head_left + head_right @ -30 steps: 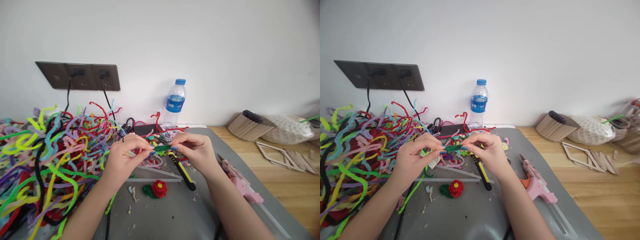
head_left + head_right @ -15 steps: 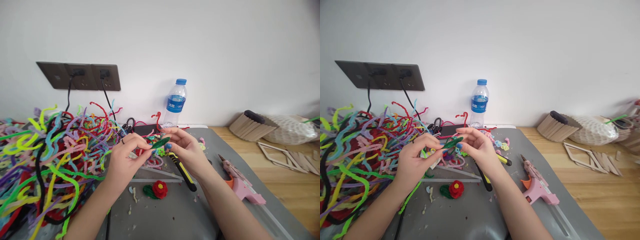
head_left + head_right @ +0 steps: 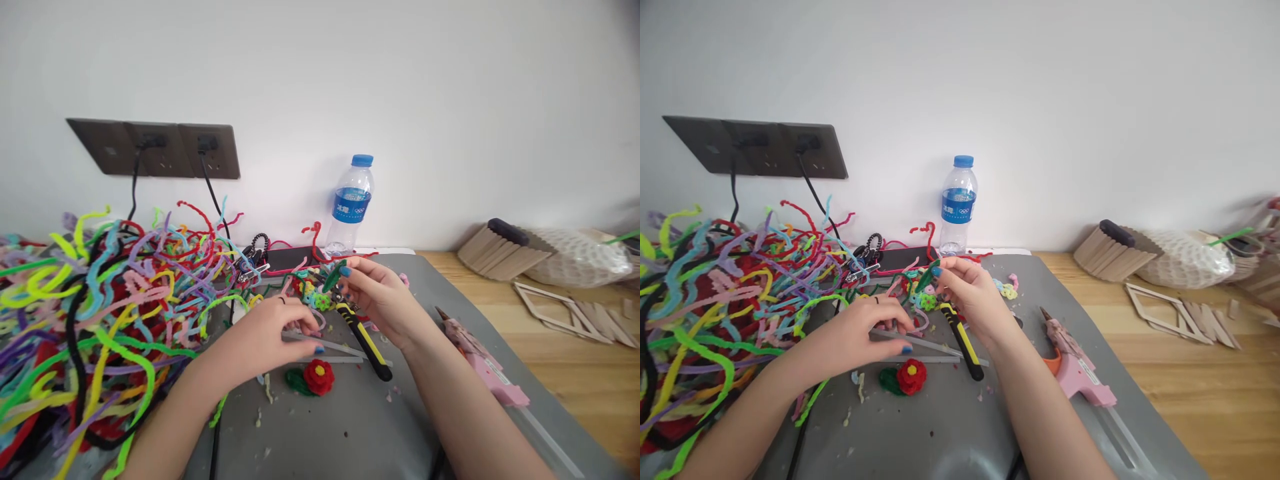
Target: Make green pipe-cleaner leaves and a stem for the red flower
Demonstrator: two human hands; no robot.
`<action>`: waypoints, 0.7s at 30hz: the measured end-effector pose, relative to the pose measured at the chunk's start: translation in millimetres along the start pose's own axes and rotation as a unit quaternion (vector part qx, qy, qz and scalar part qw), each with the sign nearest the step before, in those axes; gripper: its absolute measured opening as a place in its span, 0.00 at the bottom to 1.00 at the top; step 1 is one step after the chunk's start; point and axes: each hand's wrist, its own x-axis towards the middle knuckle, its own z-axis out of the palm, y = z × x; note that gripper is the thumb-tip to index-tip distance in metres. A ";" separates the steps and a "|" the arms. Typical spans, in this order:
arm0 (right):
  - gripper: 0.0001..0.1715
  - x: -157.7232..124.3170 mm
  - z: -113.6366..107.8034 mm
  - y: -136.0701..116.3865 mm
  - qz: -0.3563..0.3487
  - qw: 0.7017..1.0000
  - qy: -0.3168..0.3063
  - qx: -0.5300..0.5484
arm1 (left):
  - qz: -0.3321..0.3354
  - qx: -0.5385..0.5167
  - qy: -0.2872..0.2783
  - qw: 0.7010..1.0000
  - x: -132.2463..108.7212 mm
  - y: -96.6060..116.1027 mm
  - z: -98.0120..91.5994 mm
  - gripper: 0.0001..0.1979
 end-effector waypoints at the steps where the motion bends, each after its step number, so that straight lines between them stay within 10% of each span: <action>1: 0.23 0.0 0.4 -0.4 -0.001 1.000 0.003 0.001 | 0.005 0.004 -0.022 1.000 -0.7 0.2 1.8 0.05; 21: 0.21 1.8 2.3 1.8 -0.003 1.000 0.000 0.008 | 0.030 -0.015 -0.149 0.988 -3.6 7.1 11.2 0.09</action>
